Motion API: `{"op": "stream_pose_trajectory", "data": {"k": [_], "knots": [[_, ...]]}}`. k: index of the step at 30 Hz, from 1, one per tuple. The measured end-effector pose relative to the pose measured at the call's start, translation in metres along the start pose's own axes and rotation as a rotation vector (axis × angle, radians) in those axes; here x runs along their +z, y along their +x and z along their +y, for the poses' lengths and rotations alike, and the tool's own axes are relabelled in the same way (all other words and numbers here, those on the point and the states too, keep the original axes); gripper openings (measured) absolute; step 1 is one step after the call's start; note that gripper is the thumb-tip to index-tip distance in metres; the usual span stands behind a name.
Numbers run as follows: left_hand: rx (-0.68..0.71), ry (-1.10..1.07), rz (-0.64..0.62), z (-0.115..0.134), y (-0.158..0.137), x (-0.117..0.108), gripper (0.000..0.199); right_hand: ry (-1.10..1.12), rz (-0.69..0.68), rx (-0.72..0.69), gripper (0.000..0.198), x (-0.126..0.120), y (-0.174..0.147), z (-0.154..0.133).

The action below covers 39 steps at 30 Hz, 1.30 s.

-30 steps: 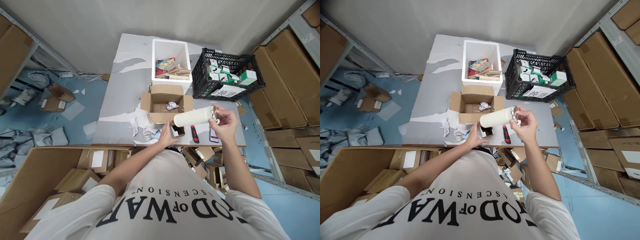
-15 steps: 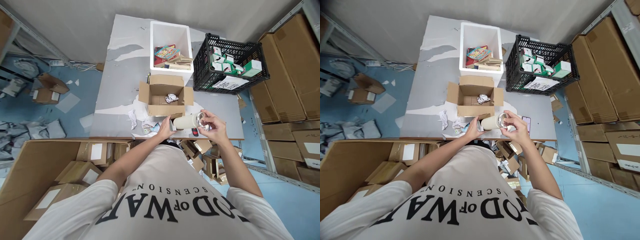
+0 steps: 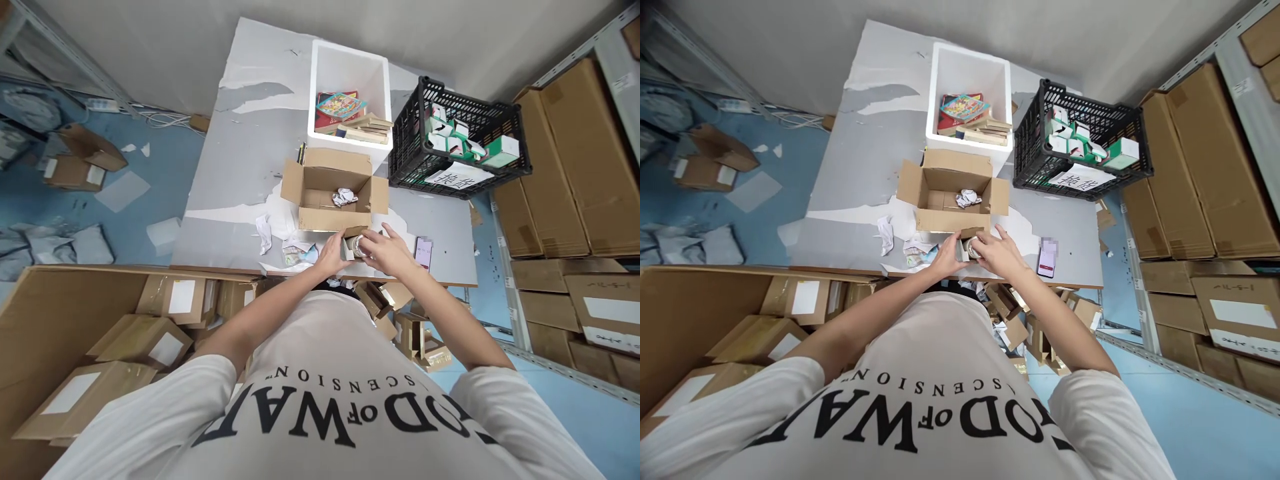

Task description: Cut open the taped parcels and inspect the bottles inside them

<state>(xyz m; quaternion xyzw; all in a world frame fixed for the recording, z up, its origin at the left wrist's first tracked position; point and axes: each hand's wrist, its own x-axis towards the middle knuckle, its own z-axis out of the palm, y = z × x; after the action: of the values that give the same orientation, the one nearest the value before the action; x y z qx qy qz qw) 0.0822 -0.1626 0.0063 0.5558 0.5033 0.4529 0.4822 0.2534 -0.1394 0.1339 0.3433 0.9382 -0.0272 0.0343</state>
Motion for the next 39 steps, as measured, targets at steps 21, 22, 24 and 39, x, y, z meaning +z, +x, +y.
{"op": "stream_pose_trajectory", "data": {"k": [21, 22, 24, 39], "knots": [[0.078, 0.089, -0.058, -0.015, 0.007, -0.009, 0.082, -0.013, -0.078, -0.101, 0.036, 0.048, 0.015, 0.003], [0.093, 0.133, -0.061, -0.018, 0.007, -0.009, 0.075, 0.014, -0.045, -0.074, 0.037, 0.053, 0.012, 0.001], [0.143, 0.235, -0.088, -0.021, 0.006, -0.009, 0.059, 0.071, -0.004, -0.033, 0.039, 0.062, 0.007, -0.001], [0.293, 0.497, -0.186, -0.027, 0.0, -0.02, 0.047, 0.707, 0.315, 0.206, 0.038, 0.098, -0.029, 0.018]]}}
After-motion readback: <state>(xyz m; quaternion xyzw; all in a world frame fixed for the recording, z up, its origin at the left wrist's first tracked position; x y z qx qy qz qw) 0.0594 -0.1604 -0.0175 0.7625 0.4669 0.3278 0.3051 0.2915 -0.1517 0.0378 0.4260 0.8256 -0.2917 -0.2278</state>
